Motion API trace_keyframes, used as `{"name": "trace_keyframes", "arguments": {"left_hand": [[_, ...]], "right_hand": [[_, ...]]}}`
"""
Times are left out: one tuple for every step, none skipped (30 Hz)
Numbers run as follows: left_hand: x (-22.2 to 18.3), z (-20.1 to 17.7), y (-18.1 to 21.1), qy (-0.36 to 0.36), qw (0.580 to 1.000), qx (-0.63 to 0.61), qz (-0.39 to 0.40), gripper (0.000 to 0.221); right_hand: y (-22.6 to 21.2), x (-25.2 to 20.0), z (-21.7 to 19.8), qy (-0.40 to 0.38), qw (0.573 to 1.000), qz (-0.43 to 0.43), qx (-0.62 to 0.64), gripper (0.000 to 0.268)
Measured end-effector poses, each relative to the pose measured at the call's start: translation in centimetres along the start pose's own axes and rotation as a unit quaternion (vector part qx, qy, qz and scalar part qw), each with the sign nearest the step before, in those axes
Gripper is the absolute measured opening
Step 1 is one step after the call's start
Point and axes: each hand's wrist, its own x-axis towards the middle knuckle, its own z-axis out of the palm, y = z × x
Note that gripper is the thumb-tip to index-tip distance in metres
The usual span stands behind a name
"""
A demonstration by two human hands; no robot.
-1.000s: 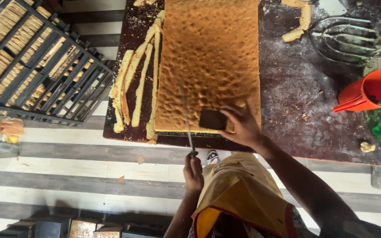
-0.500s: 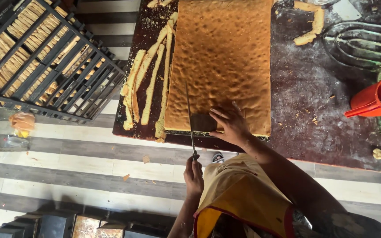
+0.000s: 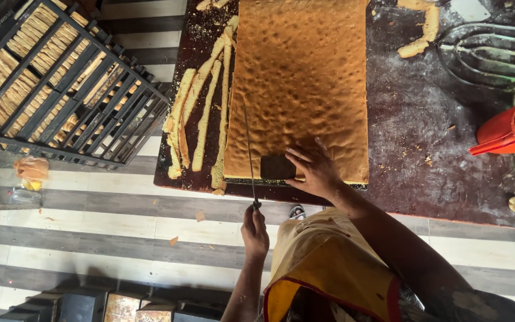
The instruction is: The person trims the baked edge strips off a large rectangular sponge cake sheet with a knife, holding the cake steady while cutting along each side and repositioning the sheet on the floured work table, then begins making lengthwise cuts into the sheet.
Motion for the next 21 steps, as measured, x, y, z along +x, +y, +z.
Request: {"name": "trace_keyframes", "arguments": {"left_hand": [[0.2, -0.1, 0.3, 0.001, 1.000, 0.023, 0.000, 0.035], [0.3, -0.2, 0.0, 0.000, 1.000, 0.023, 0.000, 0.035], [0.5, -0.2, -0.2, -0.002, 0.999, 0.038, 0.002, 0.036], [0.6, -0.2, -0.5, -0.004, 0.999, 0.053, 0.003, 0.037], [0.7, -0.2, -0.5, -0.004, 0.999, 0.053, 0.003, 0.037], [0.8, -0.1, -0.5, -0.011, 0.997, 0.073, -0.001, 0.037], [1.0, -0.1, -0.5, -0.018, 0.995, 0.094, -0.003, 0.037], [1.3, 0.0, -0.5, -0.017, 0.995, 0.094, -0.002, 0.037], [1.5, 0.0, -0.6, -0.020, 0.994, 0.107, -0.001, 0.037], [1.6, 0.0, -0.7, -0.024, 0.992, 0.120, 0.000, 0.037], [1.9, -0.2, -0.8, -0.023, 0.992, 0.120, -0.001, 0.037], [2.2, -0.4, -1.0, -0.037, 0.988, 0.149, -0.007, 0.037], [2.6, -0.6, -1.1, -0.049, 0.983, 0.176, -0.012, 0.038], [2.5, -0.6, -1.2, -0.048, 0.983, 0.176, -0.012, 0.038], [2.6, -0.5, -1.2, -0.052, 0.985, 0.167, -0.003, 0.039], [2.7, -0.4, -1.3, -0.055, 0.986, 0.159, 0.007, 0.039], [2.7, -0.3, -1.2, -0.053, 0.986, 0.158, 0.007, 0.039], [2.8, -0.1, -1.2, -0.054, 0.987, 0.149, 0.006, 0.040], [2.7, 0.0, -1.2, -0.055, 0.988, 0.141, 0.004, 0.041], [2.5, -0.1, -2.0, -0.054, 0.989, 0.141, 0.004, 0.041], [2.4, -0.2, -2.8, -0.049, 0.992, 0.114, 0.005, 0.040]], "right_hand": [[0.1, 0.0, 0.0, 0.001, 1.000, -0.002, -0.006, 0.074], [0.0, 0.0, 0.0, 0.001, 1.000, -0.001, -0.006, 0.074], [0.0, 0.0, 0.0, 0.000, 1.000, 0.000, -0.005, 0.074], [0.0, 0.0, -0.1, -0.002, 1.000, 0.002, -0.005, 0.073], [0.0, 0.0, -0.1, -0.002, 1.000, 0.001, -0.005, 0.073], [0.0, -0.1, -0.1, -0.005, 1.000, 0.003, -0.004, 0.073], [0.0, 0.0, -0.1, -0.006, 1.000, 0.004, -0.004, 0.073], [0.0, 0.1, -0.1, -0.005, 1.000, 0.003, -0.005, 0.073], [0.0, 0.1, -0.1, -0.007, 1.000, 0.004, -0.004, 0.073], [0.0, 0.1, -0.1, -0.009, 1.000, 0.006, -0.003, 0.073], [-0.1, 0.1, -0.1, -0.010, 1.000, 0.005, -0.003, 0.073], [-0.1, 0.0, -0.1, -0.011, 1.000, 0.008, -0.001, 0.073], [-0.1, 0.1, 0.0, -0.011, 1.000, 0.009, 0.000, 0.074], [-0.3, 0.0, -0.1, -0.010, 1.000, 0.007, 0.000, 0.074], [-0.3, 0.1, -0.1, -0.011, 1.000, 0.009, -0.001, 0.074], [-0.3, 0.2, -0.2, -0.011, 1.000, 0.010, -0.002, 0.074], [-0.2, 0.2, -0.2, -0.011, 1.000, 0.008, -0.002, 0.074], [-0.2, 0.2, -0.2, -0.010, 1.000, 0.009, 0.000, 0.074], [-0.2, 0.2, -0.1, -0.010, 1.000, 0.011, 0.002, 0.074], [-0.4, 0.2, -0.4, -0.010, 1.000, 0.010, 0.003, 0.074], [-0.6, 0.3, -0.8, -0.003, 1.000, 0.012, 0.013, 0.074]]}}
